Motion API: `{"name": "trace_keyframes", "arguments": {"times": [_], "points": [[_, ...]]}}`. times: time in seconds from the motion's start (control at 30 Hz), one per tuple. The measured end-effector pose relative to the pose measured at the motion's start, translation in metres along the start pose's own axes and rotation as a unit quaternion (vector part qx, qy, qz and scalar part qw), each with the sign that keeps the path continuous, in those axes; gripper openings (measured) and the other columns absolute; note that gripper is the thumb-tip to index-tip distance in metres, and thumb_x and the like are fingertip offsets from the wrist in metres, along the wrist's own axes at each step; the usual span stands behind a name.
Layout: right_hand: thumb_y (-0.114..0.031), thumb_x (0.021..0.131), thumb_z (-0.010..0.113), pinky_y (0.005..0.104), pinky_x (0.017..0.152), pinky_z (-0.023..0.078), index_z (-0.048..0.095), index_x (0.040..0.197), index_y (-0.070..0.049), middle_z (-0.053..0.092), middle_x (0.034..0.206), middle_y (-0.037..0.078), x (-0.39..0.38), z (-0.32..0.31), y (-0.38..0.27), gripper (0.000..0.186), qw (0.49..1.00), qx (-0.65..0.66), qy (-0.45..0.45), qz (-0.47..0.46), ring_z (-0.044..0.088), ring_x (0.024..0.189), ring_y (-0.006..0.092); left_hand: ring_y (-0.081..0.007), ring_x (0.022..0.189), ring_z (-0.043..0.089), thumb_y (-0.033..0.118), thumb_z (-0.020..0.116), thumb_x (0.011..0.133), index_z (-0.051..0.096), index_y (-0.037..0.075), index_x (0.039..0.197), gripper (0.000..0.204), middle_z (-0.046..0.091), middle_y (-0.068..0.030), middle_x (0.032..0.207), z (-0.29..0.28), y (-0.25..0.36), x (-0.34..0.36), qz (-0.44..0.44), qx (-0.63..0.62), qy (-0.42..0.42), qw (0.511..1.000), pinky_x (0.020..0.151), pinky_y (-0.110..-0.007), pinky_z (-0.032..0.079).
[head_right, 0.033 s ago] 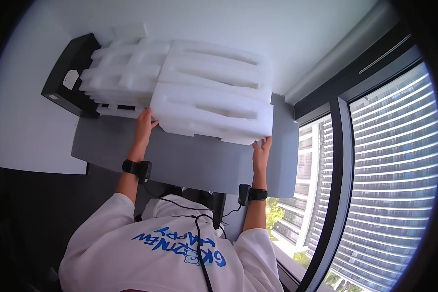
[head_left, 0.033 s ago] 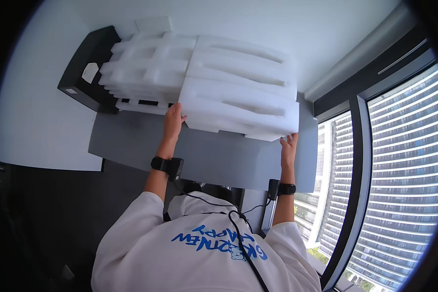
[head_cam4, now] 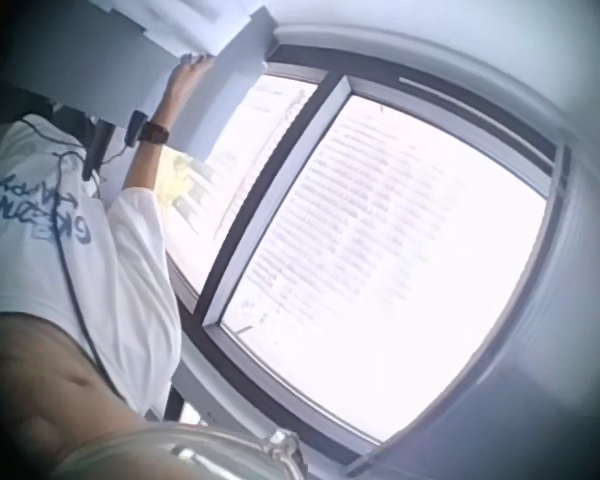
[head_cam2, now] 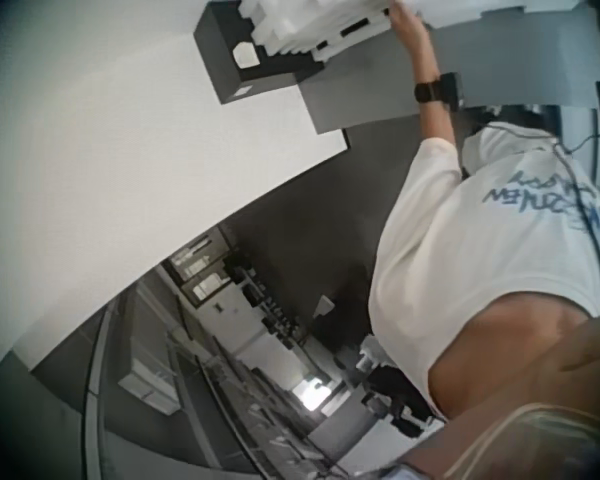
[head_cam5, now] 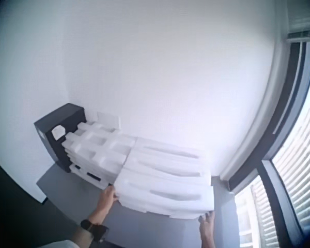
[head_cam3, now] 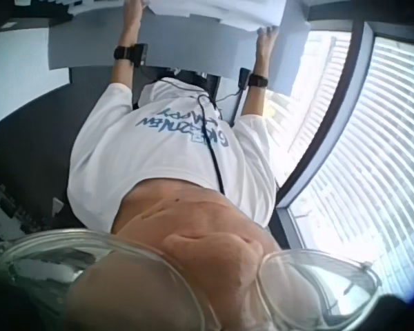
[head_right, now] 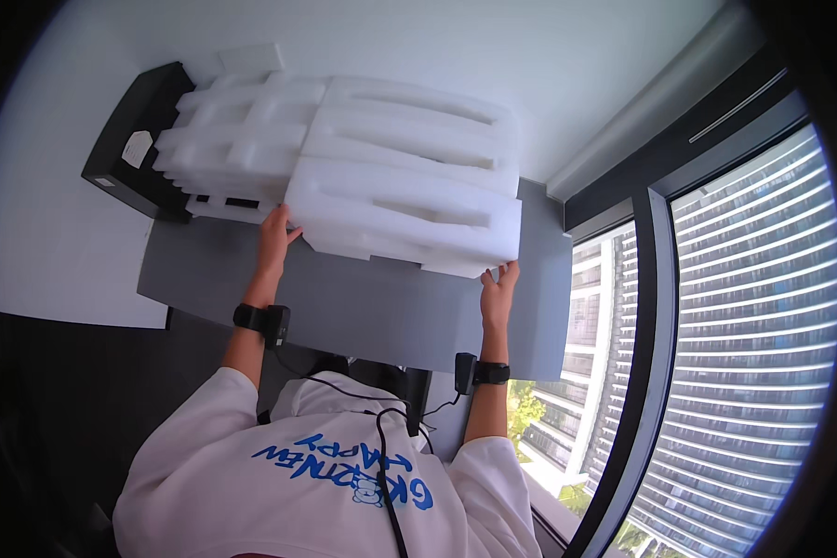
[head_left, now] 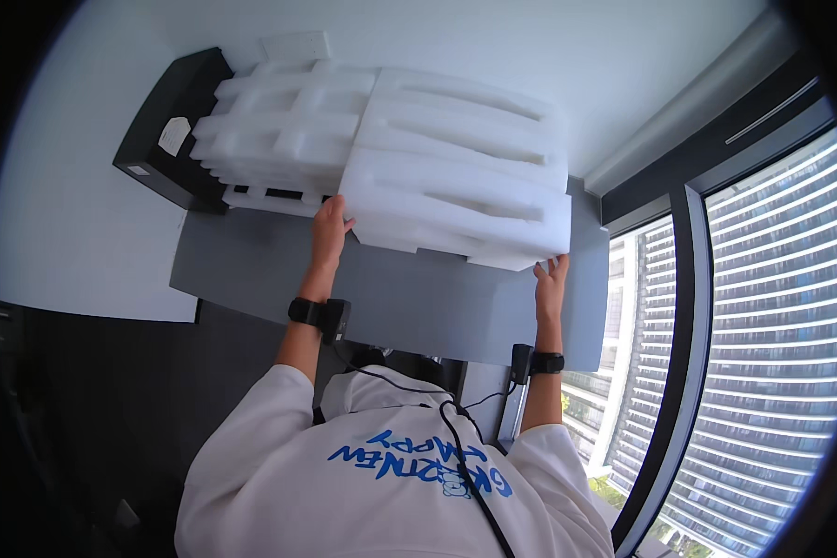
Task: The person carries a piece of white packing foam from a wooden shelf in a meeting room, walks across an office space to a side room, and places it on top of a stack of similar foam pieces on a counter. The person then returns to the meeting room to repeat the process with another piece of foam.
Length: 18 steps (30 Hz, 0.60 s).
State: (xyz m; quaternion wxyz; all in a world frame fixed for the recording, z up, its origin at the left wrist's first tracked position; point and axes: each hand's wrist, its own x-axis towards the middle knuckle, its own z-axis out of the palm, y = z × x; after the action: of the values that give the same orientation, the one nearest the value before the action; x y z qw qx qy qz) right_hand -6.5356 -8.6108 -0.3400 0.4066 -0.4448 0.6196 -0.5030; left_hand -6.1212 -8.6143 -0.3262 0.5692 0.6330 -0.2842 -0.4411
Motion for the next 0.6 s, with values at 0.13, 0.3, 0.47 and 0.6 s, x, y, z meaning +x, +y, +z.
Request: {"name": "trace_keyframes", "arguments": {"times": [0.13, 0.3, 0.47, 0.6], "points": [[0.009, 0.084, 0.051, 0.048, 0.114, 0.037, 0.031, 0.144, 0.001, 0.032, 0.141, 0.018, 0.018, -0.014, 0.011, 0.064, 0.998, -0.007, -0.062, -0.025, 0.037, 0.139, 0.038, -0.0175, 0.108, 0.057, 0.031, 0.05, 0.104, 0.058, -0.003, 0.128, 0.042, 0.055, -0.0082, 0.117, 0.015, 0.004, -0.017, 0.028, -0.003, 0.032, 0.999, 0.097, -0.036, 0.055], [0.008, 0.085, 0.053, 0.0491, 0.112, 0.039, 0.031, 0.139, 0.003, 0.034, 0.135, 0.019, 0.031, -0.027, 0.026, 0.059, 0.989, -0.053, -0.118, -0.073, 0.041, 0.134, 0.0399, -0.018, 0.115, 0.056, 0.036, 0.051, 0.104, 0.057, -0.002, 0.131, 0.047, 0.056, -0.0092, 0.124, 0.029, -0.008, -0.017, 0.05, -0.027, 0.07, 0.996, 0.101, -0.036, 0.053], [0.005, 0.085, 0.058, 0.0486, 0.11, 0.041, 0.032, 0.136, 0.005, 0.034, 0.132, 0.021, 0.033, -0.031, 0.04, 0.057, 0.98, -0.088, -0.141, -0.11, 0.044, 0.129, 0.0415, -0.0251, 0.126, 0.052, 0.048, 0.044, 0.104, 0.045, -0.003, 0.142, 0.063, 0.049, -0.0149, 0.14, 0.032, -0.023, -0.009, 0.023, 0.019, 0.065, 0.997, 0.105, -0.038, 0.049], [0.003, 0.085, 0.061, 0.048, 0.11, 0.04, 0.029, 0.141, 0.008, 0.035, 0.137, 0.024, 0.03, -0.025, 0.041, 0.064, 0.979, -0.126, -0.127, -0.101, 0.043, 0.13, 0.0428, -0.0336, 0.135, 0.045, 0.062, 0.035, 0.102, 0.027, -0.003, 0.153, 0.083, 0.035, -0.0215, 0.153, 0.027, -0.022, -0.022, -0.02, 0.054, 0.056, 0.997, 0.107, -0.04, 0.047]]}}
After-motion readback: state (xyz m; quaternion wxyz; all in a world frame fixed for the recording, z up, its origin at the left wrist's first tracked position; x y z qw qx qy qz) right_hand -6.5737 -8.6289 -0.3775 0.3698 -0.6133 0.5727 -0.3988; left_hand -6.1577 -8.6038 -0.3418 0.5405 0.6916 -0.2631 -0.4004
